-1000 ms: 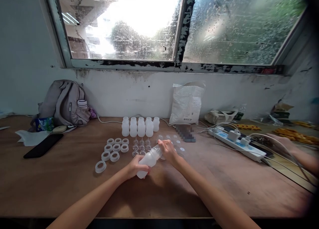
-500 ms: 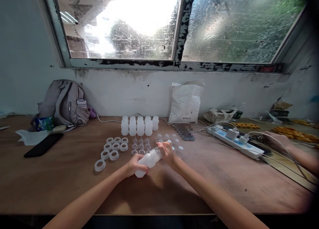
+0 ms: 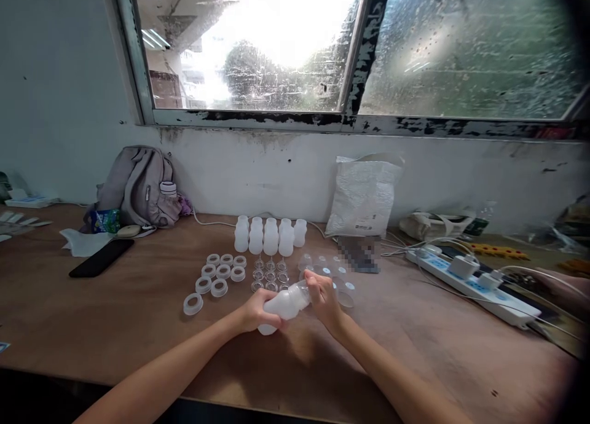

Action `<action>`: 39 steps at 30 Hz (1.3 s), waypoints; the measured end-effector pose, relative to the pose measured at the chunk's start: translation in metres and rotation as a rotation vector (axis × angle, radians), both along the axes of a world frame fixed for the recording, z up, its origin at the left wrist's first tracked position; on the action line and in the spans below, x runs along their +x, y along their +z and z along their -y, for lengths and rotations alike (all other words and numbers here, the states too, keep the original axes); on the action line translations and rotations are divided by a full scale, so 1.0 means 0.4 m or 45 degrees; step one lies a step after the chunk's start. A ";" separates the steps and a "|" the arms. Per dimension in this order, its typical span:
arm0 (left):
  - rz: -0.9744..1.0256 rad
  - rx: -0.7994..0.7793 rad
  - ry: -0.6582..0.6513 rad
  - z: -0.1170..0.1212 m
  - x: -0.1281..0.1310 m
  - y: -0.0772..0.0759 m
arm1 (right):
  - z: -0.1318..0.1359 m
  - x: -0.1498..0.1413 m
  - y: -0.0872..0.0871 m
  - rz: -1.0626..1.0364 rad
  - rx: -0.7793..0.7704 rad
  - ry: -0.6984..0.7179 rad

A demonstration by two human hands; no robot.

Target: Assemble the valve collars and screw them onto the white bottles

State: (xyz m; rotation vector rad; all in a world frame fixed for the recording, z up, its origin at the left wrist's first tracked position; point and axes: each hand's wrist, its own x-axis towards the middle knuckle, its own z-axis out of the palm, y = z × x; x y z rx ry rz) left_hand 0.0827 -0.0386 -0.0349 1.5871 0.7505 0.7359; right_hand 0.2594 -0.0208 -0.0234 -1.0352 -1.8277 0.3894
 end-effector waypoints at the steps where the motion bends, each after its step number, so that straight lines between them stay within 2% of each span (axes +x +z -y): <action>1: 0.004 0.040 0.029 -0.002 0.001 0.000 | 0.000 0.000 0.001 -0.040 -0.028 0.013; 6: 0.131 0.301 0.431 -0.024 -0.009 0.015 | 0.003 0.008 0.001 -0.202 -0.253 0.026; 8: 0.211 0.275 0.559 -0.034 -0.021 0.026 | 0.009 0.006 -0.001 -0.211 -0.348 0.055; 11: 0.339 0.228 0.651 -0.038 -0.034 0.039 | 0.019 -0.009 0.000 -0.285 -0.553 0.223; 15: 0.356 0.299 0.611 -0.019 -0.031 0.041 | 0.030 -0.034 0.017 -0.678 -0.924 0.473; 18: 0.276 0.382 0.578 0.003 -0.016 0.035 | 0.034 -0.035 0.030 -0.944 -1.023 0.544; 22: 0.245 0.466 0.662 0.025 0.001 0.031 | 0.037 -0.023 0.033 -1.150 -1.116 0.599; 29: 0.268 0.477 0.657 0.037 0.012 0.026 | 0.051 -0.028 0.037 -1.194 -1.046 0.656; 39: 0.216 0.638 0.665 0.032 0.017 -0.002 | 0.055 -0.019 0.037 -1.099 -1.074 0.605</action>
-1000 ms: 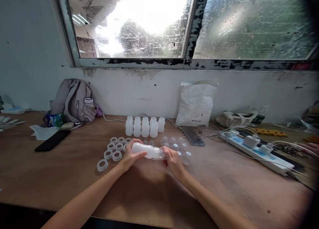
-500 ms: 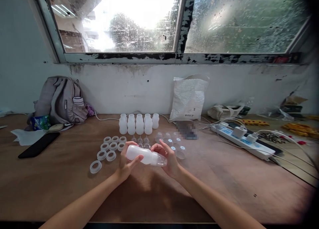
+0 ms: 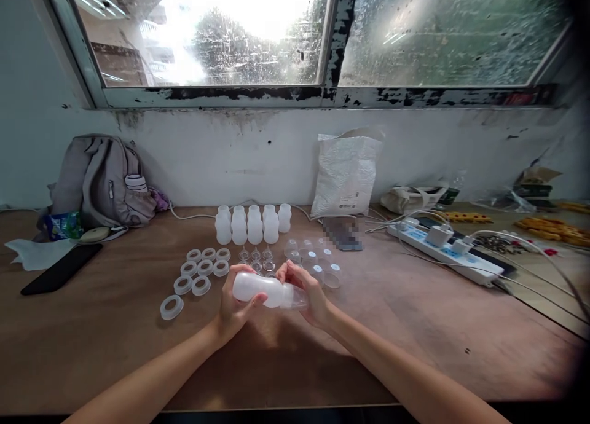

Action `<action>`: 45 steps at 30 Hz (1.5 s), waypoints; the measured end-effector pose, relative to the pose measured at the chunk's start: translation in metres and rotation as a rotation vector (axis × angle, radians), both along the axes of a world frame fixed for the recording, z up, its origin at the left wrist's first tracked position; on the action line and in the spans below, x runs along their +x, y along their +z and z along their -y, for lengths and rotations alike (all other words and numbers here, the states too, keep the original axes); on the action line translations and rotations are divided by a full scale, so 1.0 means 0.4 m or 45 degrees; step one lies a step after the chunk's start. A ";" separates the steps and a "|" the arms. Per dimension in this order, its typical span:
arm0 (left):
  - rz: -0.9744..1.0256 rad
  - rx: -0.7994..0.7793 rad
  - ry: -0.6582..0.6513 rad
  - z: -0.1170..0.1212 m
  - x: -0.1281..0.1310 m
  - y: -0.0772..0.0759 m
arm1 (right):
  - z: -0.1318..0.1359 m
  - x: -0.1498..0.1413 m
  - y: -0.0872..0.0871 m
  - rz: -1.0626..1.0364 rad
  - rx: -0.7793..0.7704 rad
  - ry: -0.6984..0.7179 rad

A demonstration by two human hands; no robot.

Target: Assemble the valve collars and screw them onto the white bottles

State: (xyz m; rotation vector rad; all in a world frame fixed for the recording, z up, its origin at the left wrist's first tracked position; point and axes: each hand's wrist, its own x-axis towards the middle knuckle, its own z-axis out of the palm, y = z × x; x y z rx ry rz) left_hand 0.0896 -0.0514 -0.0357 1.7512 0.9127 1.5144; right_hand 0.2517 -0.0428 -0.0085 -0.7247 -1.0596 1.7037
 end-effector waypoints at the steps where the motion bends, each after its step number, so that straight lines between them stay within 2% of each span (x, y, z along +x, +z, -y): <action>1: -0.009 0.001 0.012 0.000 0.001 0.000 | -0.001 0.001 0.000 0.007 0.001 -0.002; 13: -0.006 -0.047 0.109 0.010 0.012 0.001 | -0.005 0.001 -0.014 -0.046 -0.096 -0.003; 16: -0.049 -0.108 0.052 0.005 0.002 0.010 | -0.011 0.003 -0.009 -0.043 -0.083 -0.020; 18: -0.111 -0.164 -0.031 -0.004 -0.012 0.031 | -0.019 0.009 0.001 0.016 -0.046 -0.038; 21: -0.409 -0.113 -0.168 -0.021 -0.038 0.083 | -0.031 0.022 0.022 0.258 0.133 -0.010; 24: -0.880 0.104 -0.312 -0.033 -0.049 0.137 | -0.032 0.032 0.038 0.541 0.477 -0.018; 28: -1.183 0.293 -0.367 -0.034 -0.030 0.170 | -0.010 0.032 0.041 0.786 0.874 -0.176; 31: -1.290 0.335 -0.419 -0.031 -0.021 0.172 | 0.004 0.031 0.037 0.861 0.971 -0.198; 34: -1.265 0.342 -0.433 -0.036 -0.039 0.177 | 0.002 0.035 0.037 0.825 0.881 -0.214; 36: -1.220 0.304 -0.380 -0.048 -0.072 0.182 | -0.006 0.040 0.038 0.759 0.775 -0.258; 38: -1.195 0.209 -0.246 -0.071 -0.120 0.186 | -0.016 0.045 0.038 0.688 0.686 -0.306; 42: -0.985 -0.023 0.247 -0.152 -0.240 0.186 | -0.029 0.044 0.030 0.670 0.633 -0.367; 45: -0.750 -0.137 0.543 -0.236 -0.316 0.167 | -0.025 0.024 0.007 0.743 0.648 -0.314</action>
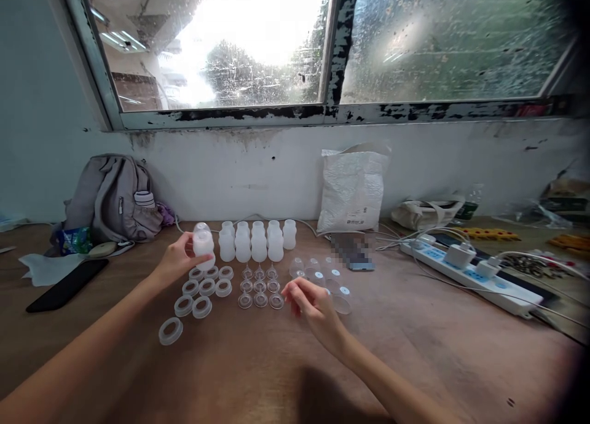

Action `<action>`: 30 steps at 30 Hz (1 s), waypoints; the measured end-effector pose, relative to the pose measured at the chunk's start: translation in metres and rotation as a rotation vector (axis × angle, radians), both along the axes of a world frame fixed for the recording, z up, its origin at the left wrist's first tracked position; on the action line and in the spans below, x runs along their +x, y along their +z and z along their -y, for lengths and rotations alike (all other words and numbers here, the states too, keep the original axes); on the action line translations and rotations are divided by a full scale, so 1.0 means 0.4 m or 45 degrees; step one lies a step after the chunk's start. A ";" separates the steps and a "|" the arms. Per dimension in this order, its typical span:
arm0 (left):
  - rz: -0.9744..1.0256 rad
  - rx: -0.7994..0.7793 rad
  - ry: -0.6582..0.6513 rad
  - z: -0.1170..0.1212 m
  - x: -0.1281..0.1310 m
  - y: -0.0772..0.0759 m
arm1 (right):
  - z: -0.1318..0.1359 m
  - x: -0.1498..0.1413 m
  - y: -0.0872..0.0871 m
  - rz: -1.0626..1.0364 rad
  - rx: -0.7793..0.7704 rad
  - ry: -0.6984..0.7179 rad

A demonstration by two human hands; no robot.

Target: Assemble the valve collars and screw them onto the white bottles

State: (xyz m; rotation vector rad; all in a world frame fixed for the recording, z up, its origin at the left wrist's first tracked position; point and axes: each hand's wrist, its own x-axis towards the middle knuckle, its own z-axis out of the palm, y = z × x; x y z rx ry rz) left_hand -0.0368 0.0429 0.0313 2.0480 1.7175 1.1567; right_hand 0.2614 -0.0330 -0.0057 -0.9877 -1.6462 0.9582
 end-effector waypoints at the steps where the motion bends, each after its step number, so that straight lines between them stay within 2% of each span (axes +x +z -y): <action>1: 0.077 -0.005 0.058 -0.030 -0.018 -0.011 | 0.003 -0.009 -0.012 0.049 0.008 0.034; 5: 0.266 -0.023 0.151 -0.137 -0.048 -0.071 | 0.011 -0.040 -0.072 0.356 0.194 0.152; 8: 0.281 -0.085 0.061 -0.185 -0.048 -0.110 | 0.009 -0.048 -0.107 0.500 0.298 0.136; 12: 0.336 -0.127 -0.047 -0.204 -0.048 -0.135 | 0.006 -0.046 -0.125 0.596 0.302 0.099; 19: 0.397 -0.083 -0.075 -0.194 -0.050 -0.158 | 0.011 -0.054 -0.129 0.729 0.370 0.134; 23: 0.397 -0.088 0.056 -0.169 -0.052 -0.155 | 0.013 -0.053 -0.124 0.747 0.385 0.132; 26: 0.305 -0.127 0.110 -0.109 -0.058 -0.134 | 0.014 -0.052 -0.121 0.771 0.402 0.142; 30: -0.082 -0.204 -0.174 0.040 -0.058 -0.094 | 0.014 -0.053 -0.120 0.799 0.397 0.149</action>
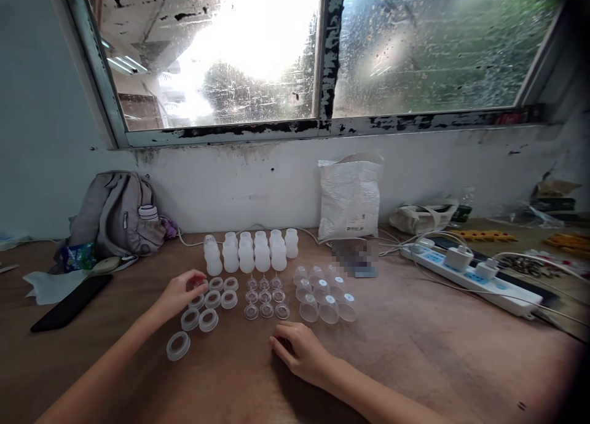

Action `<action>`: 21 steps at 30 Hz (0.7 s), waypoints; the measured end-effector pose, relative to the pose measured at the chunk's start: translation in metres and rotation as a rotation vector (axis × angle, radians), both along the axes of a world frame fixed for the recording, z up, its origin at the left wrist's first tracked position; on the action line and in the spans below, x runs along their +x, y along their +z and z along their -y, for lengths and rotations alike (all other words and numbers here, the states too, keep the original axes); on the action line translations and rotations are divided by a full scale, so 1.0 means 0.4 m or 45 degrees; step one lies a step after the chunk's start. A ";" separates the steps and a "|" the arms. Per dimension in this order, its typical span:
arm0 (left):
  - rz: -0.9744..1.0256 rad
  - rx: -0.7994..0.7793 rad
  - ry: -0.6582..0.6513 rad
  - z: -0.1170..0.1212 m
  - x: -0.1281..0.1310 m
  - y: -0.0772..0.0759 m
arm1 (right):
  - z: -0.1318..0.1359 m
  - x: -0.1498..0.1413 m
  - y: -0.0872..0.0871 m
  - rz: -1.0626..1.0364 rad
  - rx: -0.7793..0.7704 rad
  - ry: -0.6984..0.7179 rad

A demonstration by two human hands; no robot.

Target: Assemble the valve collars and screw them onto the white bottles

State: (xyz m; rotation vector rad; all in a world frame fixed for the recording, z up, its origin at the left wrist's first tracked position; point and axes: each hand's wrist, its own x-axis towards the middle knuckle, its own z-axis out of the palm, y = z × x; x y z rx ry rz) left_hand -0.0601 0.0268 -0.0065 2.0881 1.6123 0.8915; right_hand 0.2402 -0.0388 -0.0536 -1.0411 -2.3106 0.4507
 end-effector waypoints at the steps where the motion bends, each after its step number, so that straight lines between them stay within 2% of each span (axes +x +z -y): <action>1: -0.092 -0.021 -0.063 0.044 0.001 0.007 | 0.000 -0.001 0.000 0.008 -0.006 -0.005; 3: -0.263 -0.014 -0.104 0.127 0.000 0.012 | 0.002 -0.002 0.002 0.021 -0.010 -0.011; 5: -0.350 0.001 -0.048 0.196 -0.008 0.005 | 0.003 -0.004 0.002 0.026 -0.002 -0.011; 9: -0.394 -0.033 0.106 0.265 -0.032 -0.032 | 0.003 -0.007 -0.001 0.022 0.016 -0.007; 14: -0.377 0.017 0.169 0.267 -0.044 -0.056 | -0.004 0.005 -0.007 -0.109 0.095 -0.103; 18: -0.296 0.399 0.228 0.246 -0.016 -0.027 | -0.010 0.011 -0.005 -0.338 0.031 -0.216; 21: -0.148 0.615 0.191 0.217 0.040 0.009 | -0.016 0.008 -0.007 -0.409 0.001 -0.285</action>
